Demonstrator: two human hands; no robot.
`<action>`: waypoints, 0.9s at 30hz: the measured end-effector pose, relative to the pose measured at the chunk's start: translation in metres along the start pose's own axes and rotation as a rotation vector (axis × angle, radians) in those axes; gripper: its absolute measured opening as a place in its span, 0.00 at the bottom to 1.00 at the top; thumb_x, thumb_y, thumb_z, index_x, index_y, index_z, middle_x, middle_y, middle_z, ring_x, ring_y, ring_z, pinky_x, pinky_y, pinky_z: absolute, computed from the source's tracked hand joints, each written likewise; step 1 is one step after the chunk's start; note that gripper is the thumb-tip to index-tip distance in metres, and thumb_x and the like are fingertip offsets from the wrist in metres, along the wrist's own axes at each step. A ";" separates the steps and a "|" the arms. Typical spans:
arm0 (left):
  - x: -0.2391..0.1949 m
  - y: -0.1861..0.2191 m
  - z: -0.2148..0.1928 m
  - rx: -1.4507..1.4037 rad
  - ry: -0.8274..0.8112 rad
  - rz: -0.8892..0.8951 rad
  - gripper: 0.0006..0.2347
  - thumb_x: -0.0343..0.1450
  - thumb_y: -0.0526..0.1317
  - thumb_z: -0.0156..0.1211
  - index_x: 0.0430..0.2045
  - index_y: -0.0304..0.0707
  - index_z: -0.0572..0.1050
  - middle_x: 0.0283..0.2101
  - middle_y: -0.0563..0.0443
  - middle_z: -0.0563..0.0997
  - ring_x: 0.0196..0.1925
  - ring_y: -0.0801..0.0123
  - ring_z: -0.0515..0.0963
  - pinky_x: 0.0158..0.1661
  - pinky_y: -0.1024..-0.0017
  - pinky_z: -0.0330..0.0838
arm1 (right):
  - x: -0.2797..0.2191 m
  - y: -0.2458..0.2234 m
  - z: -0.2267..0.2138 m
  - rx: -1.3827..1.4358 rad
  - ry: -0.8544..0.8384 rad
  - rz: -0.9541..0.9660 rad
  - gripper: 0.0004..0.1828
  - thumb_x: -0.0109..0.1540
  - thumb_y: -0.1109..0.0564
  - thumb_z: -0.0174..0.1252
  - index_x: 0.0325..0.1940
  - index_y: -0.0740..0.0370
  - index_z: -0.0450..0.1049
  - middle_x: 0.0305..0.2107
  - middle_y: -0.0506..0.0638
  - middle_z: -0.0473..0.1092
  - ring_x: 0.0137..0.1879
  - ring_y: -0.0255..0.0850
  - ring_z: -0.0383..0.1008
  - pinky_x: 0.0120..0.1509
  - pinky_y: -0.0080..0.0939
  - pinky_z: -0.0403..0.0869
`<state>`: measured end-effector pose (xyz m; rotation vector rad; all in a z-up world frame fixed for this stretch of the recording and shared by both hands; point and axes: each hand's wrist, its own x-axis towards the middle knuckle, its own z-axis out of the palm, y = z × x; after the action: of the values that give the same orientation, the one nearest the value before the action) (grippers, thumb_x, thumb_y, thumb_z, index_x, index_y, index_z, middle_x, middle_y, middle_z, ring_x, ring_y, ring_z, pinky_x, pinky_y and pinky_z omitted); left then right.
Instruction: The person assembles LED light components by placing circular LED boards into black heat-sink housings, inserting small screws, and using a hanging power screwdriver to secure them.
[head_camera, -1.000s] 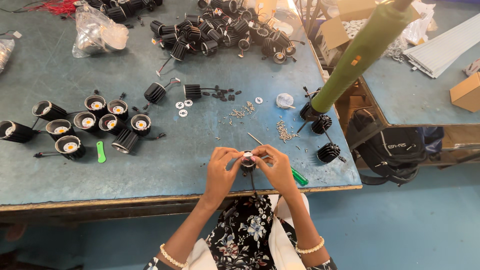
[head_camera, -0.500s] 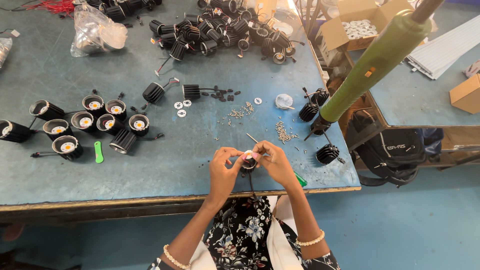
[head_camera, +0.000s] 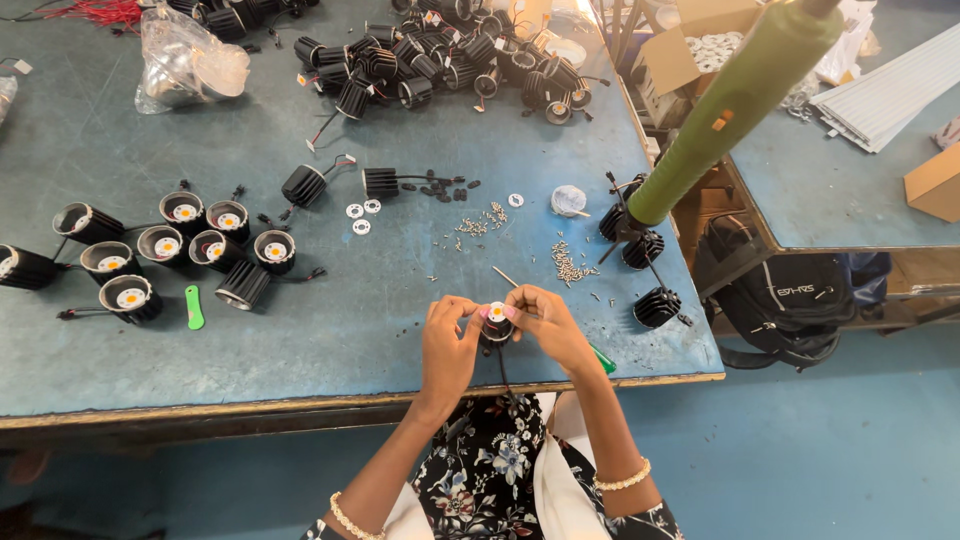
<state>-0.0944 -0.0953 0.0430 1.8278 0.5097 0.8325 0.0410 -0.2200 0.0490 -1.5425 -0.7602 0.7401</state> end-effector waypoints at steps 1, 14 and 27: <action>-0.001 0.001 -0.001 0.049 0.007 0.018 0.08 0.72 0.41 0.63 0.30 0.35 0.80 0.37 0.52 0.79 0.42 0.63 0.73 0.40 0.67 0.67 | 0.001 -0.002 -0.001 -0.019 -0.009 0.042 0.09 0.65 0.56 0.59 0.38 0.66 0.73 0.29 0.46 0.71 0.32 0.33 0.69 0.39 0.32 0.70; -0.031 0.010 -0.017 0.390 -0.076 0.454 0.19 0.69 0.39 0.67 0.55 0.43 0.77 0.65 0.37 0.66 0.67 0.43 0.65 0.62 0.52 0.64 | 0.023 -0.023 -0.011 -0.375 -0.100 0.236 0.10 0.59 0.56 0.62 0.33 0.67 0.78 0.25 0.49 0.74 0.27 0.33 0.70 0.31 0.35 0.71; -0.001 -0.015 -0.034 0.368 -0.277 0.644 0.17 0.66 0.40 0.70 0.50 0.43 0.79 0.68 0.41 0.64 0.72 0.43 0.62 0.65 0.52 0.64 | 0.022 -0.027 0.007 -0.784 0.020 0.141 0.05 0.54 0.60 0.62 0.25 0.66 0.77 0.23 0.57 0.77 0.29 0.49 0.77 0.35 0.47 0.73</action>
<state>-0.1199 -0.0683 0.0371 2.4580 -0.1344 0.9195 0.0462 -0.1958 0.0741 -2.3217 -0.9989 0.5449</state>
